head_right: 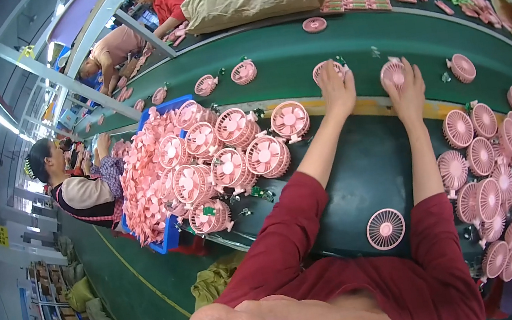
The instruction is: The person assembles portable mini fans by picking up fan covers from the conveyor belt, snapping the front and rear covers together by hand, and placing the assembled fan housings back onto the conveyor belt.
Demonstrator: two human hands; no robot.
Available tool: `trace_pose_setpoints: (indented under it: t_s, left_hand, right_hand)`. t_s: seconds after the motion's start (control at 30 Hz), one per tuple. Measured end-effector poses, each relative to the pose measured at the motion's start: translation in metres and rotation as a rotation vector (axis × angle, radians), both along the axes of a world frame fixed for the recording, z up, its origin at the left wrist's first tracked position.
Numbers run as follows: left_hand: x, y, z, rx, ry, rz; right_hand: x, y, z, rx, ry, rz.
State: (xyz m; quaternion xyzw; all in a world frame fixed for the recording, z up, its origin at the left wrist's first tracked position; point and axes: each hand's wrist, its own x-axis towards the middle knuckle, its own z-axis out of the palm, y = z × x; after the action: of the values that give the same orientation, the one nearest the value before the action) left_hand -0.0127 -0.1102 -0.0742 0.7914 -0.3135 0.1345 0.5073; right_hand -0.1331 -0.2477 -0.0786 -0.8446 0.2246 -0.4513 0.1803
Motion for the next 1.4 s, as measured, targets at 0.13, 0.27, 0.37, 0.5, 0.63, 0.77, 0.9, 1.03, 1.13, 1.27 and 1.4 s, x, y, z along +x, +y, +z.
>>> trace_pose_setpoints:
  t_s: [0.13,0.27,0.37,0.5,0.63,0.77,0.9,1.03,1.13,1.27,1.4]
  left_hand:
    - [0.039,-0.011,0.001,0.201,-0.008,0.248]
    - [0.055,-0.010,0.003,0.435,0.163,0.189]
    - [0.052,-0.008,0.001,0.487,0.166,0.181]
    - [0.051,0.007,-0.004,0.566,0.137,0.109]
    - [0.012,-0.005,-0.009,0.132,0.214,0.078]
    - [0.002,0.021,-0.046,-0.530,0.370,-0.055]
    - [-0.011,0.029,-0.048,-1.051,0.926,-0.497]
    - [-0.014,0.036,-0.037,-1.210,1.089,-0.636]
    - [-0.008,0.042,-0.036,-1.269,1.176,-0.705]
    - [-0.007,0.043,-0.035,-1.382,1.265,-0.801]
    - [-0.006,0.037,-0.040,-1.473,1.278,-0.779]
  right_hand:
    - [-0.014,0.023,-0.008,-0.051,0.075,0.018]
    - [-0.009,0.040,-0.031,0.055,0.196,0.199]
    - [-0.009,0.038,-0.031,0.021,0.275,0.202]
    - [0.000,0.037,-0.028,0.043,0.215,0.239]
    - [-0.008,0.007,-0.038,0.163,0.079,0.235]
    - [0.021,0.016,-0.019,0.188,0.108,0.308]
    - [0.068,-0.002,-0.011,0.193,0.128,0.393]
    - [0.132,-0.015,-0.012,0.091,0.189,0.362]
    - [0.178,-0.018,-0.015,0.007,0.213,0.351]
    - [0.229,-0.039,-0.022,-0.140,0.309,0.332]
    - [0.268,-0.057,-0.024,-0.221,0.447,0.252]
